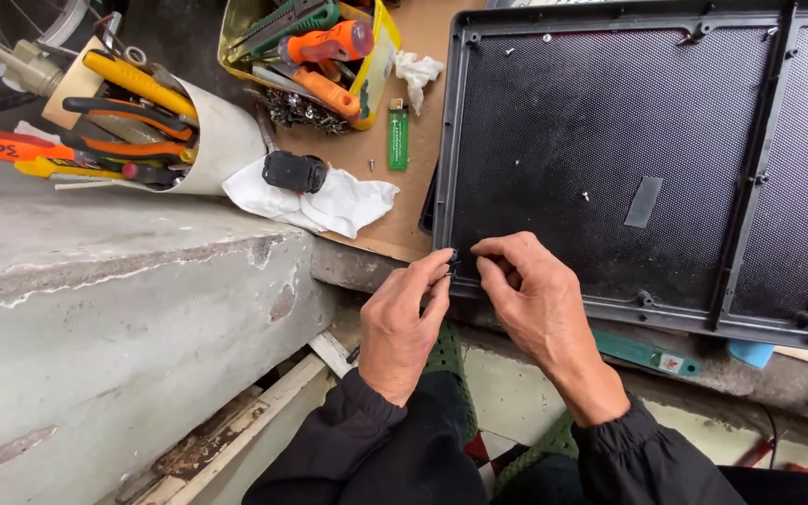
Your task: Repairing a black plastic casing by melting and fusing the plastic with a soldering iron and trimming materials with scissors.
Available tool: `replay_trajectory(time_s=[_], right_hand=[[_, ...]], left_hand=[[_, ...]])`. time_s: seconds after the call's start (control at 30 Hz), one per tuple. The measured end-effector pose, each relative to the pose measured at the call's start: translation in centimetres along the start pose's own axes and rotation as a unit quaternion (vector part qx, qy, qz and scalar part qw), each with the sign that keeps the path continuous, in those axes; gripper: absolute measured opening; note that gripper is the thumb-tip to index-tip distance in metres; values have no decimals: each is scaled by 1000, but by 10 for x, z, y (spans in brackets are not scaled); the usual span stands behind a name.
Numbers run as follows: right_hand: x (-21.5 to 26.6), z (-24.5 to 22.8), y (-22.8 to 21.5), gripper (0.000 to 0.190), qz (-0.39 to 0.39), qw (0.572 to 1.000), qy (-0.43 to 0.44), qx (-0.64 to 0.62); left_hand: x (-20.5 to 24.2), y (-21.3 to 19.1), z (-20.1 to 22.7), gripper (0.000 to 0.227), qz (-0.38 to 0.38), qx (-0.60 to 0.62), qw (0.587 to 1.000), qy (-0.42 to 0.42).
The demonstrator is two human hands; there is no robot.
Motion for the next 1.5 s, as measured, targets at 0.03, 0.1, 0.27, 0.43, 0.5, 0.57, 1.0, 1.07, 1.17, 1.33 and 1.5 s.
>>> replay_trajectory(time_s=[0.03, 0.1, 0.27, 0.43, 0.5, 0.57, 1.0, 1.07, 1.17, 1.33, 1.5], right_hand=[[0, 1, 0, 18, 1, 1000, 0, 0], [1, 1, 0, 17, -1, 1000, -5, -2], [1, -2, -1, 17, -5, 1000, -6, 9], [1, -2, -1, 17, -6, 1000, -3, 10], [1, -1, -1, 16, -4, 1000, 2, 8], [1, -2, -1, 16, -5, 1000, 4, 8], [-2, -1, 9, 16, -52, 993, -19, 101], [-2, 0, 12, 15, -59, 991, -25, 117], [-1, 3, 16, 13, -68, 987, -37, 141], [0, 4, 17, 11, -70, 984, -51, 158], [-1, 10, 15, 12, -85, 982, -56, 159]], left_hand=[[0, 0, 0, 38, 0, 0, 1000, 1], [0, -1, 4, 39, -5, -32, 999, 26], [2, 0, 3, 39, -18, -30, 999, 23], [1, 0, 3, 39, -29, -8, 999, 15], [0, 2, 1, 37, -35, -8, 999, 14], [-2, 2, 0, 37, -41, -14, 999, 20], [-8, 4, -5, 32, -99, 3, 995, 27], [-9, 6, -8, 32, -100, 12, 995, 15], [-9, 8, -11, 32, -103, 21, 994, -4], [-7, 8, -9, 32, -102, 8, 995, -7], [-8, 1, -2, 34, -77, -8, 997, 6]])
Point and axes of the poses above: each hand's wrist, its own x-axis away from the middle knuckle, its own y-axis out of the palm, z = x × y, the point moved 7 cm from there along -x, towards the middle knuckle, and after that the axes turned 15 degrees about -x, right-handed, at the moved point
